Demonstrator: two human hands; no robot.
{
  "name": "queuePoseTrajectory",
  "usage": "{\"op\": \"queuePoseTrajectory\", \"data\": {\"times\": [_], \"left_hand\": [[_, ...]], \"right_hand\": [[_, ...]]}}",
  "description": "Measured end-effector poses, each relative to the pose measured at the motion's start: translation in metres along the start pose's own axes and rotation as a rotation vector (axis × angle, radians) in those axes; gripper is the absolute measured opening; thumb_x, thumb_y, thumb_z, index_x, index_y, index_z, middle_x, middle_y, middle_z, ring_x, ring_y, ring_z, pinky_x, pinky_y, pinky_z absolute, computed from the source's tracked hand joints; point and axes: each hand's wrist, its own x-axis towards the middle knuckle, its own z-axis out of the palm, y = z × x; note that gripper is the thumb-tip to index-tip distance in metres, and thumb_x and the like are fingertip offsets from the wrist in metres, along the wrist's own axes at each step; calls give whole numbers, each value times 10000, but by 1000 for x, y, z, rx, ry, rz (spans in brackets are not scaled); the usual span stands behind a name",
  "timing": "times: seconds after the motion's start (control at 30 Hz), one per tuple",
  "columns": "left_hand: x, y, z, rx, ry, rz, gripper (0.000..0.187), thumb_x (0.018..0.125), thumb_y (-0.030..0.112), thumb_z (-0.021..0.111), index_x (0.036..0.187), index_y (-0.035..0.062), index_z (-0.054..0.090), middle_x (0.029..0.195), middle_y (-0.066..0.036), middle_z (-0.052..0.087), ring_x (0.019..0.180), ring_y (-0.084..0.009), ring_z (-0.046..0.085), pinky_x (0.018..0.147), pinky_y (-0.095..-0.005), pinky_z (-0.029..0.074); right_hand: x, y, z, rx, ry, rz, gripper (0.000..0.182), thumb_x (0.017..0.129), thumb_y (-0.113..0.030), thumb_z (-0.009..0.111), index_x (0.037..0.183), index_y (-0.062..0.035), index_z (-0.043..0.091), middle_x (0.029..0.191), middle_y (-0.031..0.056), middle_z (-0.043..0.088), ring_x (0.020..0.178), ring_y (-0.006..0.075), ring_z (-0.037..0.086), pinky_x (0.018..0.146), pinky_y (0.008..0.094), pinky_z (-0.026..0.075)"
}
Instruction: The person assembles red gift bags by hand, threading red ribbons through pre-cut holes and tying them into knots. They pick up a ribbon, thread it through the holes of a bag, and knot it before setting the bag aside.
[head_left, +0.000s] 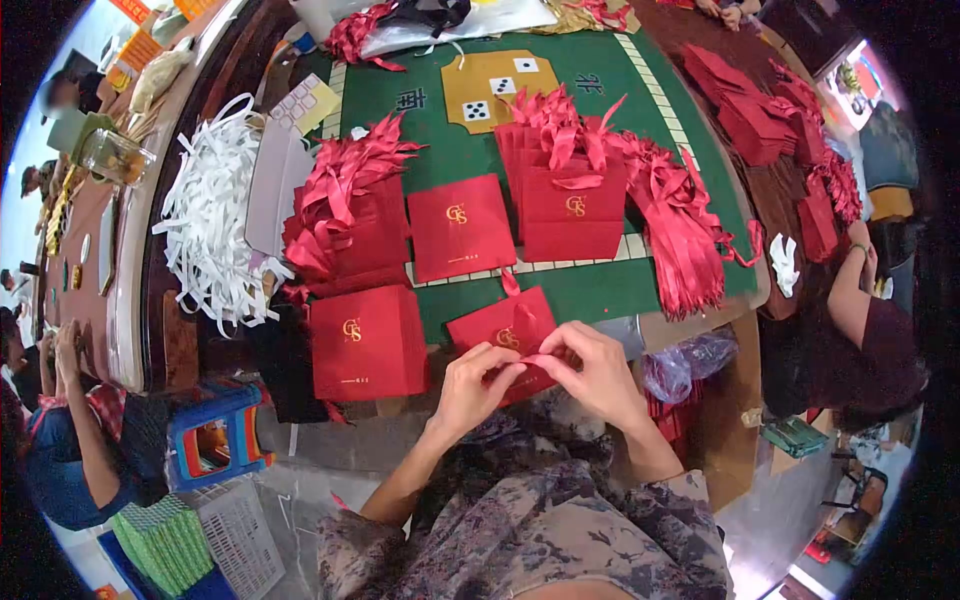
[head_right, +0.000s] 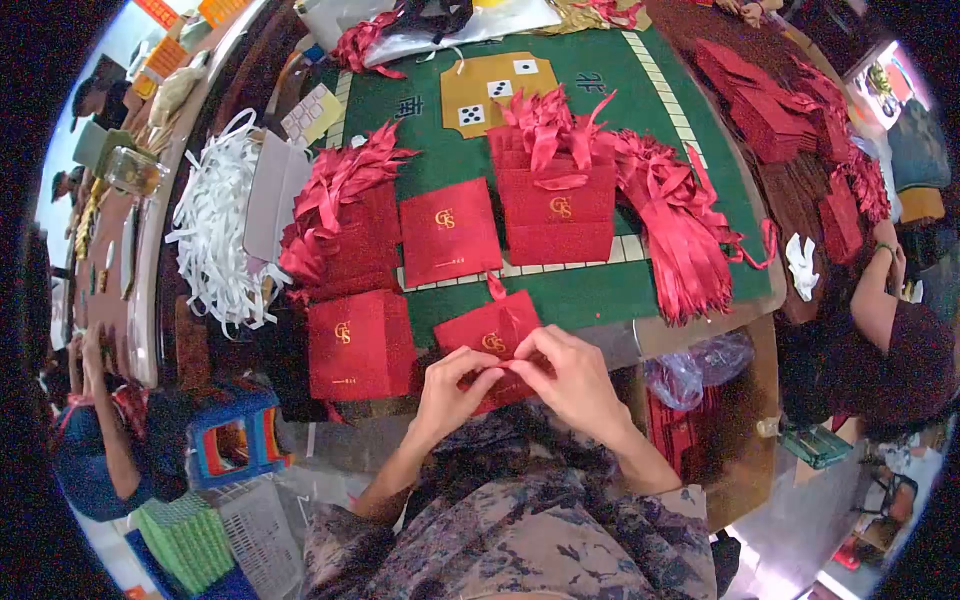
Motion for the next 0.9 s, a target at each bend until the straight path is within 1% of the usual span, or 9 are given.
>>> {"op": "queuePoseTrajectory", "data": {"times": [0.1, 0.27, 0.37, 0.43, 0.57, 0.67, 0.77, 0.83, 0.9], "left_hand": [[-2, -13, 5, 31, 60, 42, 202, 844, 74, 756, 1035, 21, 721, 940, -104, 708, 763, -195, 685, 660, -306, 538], [-4, 24, 3, 58, 229, -43, 243, 831, 62, 763, 1071, 34, 731, 884, -83, 707, 634, -128, 604, 552, -268, 493], [-11, 13, -1, 48, 168, 27, 227, 842, 64, 760, 1064, 31, 727, 915, -100, 718, 740, -194, 699, 623, -281, 542], [-15, 6, -2, -5, 173, 20, 181, 867, 49, 743, 1045, 16, 729, 882, -64, 725, 724, -129, 685, 622, -249, 536], [-23, 4, -4, -485, 155, -282, 115, 934, 67, 698, 1011, -13, 727, 857, -16, 723, 717, -49, 636, 624, -222, 523], [-23, -6, -2, -641, 171, -277, 115, 937, 80, 701, 1004, -11, 728, 850, -7, 719, 698, -39, 620, 615, -215, 518], [-16, -5, -9, -591, 130, -311, 133, 915, 26, 693, 1038, -25, 701, 878, -52, 708, 690, -90, 641, 615, -234, 519], [-4, 7, -20, 155, 299, -36, 213, 890, 12, 688, 1098, -36, 678, 1048, -140, 681, 843, -222, 682, 706, -319, 550], [5, -5, -19, 400, 339, 64, 316, 863, 8, 675, 1176, -28, 645, 1174, -191, 608, 1024, -350, 618, 859, -409, 527]], "right_hand": [[-1, -3, 1, 251, -18, 113, 181, 844, -123, 770, 915, -11, 647, 840, 90, 629, 723, 186, 639, 638, 312, 491], [4, 0, 25, 64, 19, -51, 179, 836, -110, 775, 914, -12, 645, 864, 91, 639, 763, 191, 646, 650, 315, 498], [4, -2, 31, 55, 20, -63, 182, 834, -97, 774, 943, -14, 655, 894, 84, 657, 812, 188, 656, 668, 308, 507], [3, -8, 30, 200, 4, 9, 165, 861, -78, 757, 983, -14, 667, 928, 56, 674, 837, 142, 652, 696, 283, 516], [-2, 2, 47, 691, -7, 221, 258, 869, -82, 768, 1102, -20, 675, 972, 44, 672, 894, 109, 640, 763, 249, 521], [0, 17, 56, 544, -47, 84, 204, 905, -78, 727, 1099, -23, 695, 982, 25, 666, 903, 100, 633, 771, 236, 507], [4, 20, 60, 526, -25, -4, 126, 944, -85, 678, 1046, -19, 711, 978, 22, 671, 885, 107, 641, 753, 259, 508], [9, 22, 62, 526, 40, 134, 129, 939, -85, 674, 1042, -17, 708, 950, 67, 693, 865, 147, 668, 753, 285, 517], [17, 24, 65, 400, 55, 76, 144, 934, -85, 672, 1060, -19, 695, 944, 95, 698, 875, 194, 681, 767, 313, 526]]}}
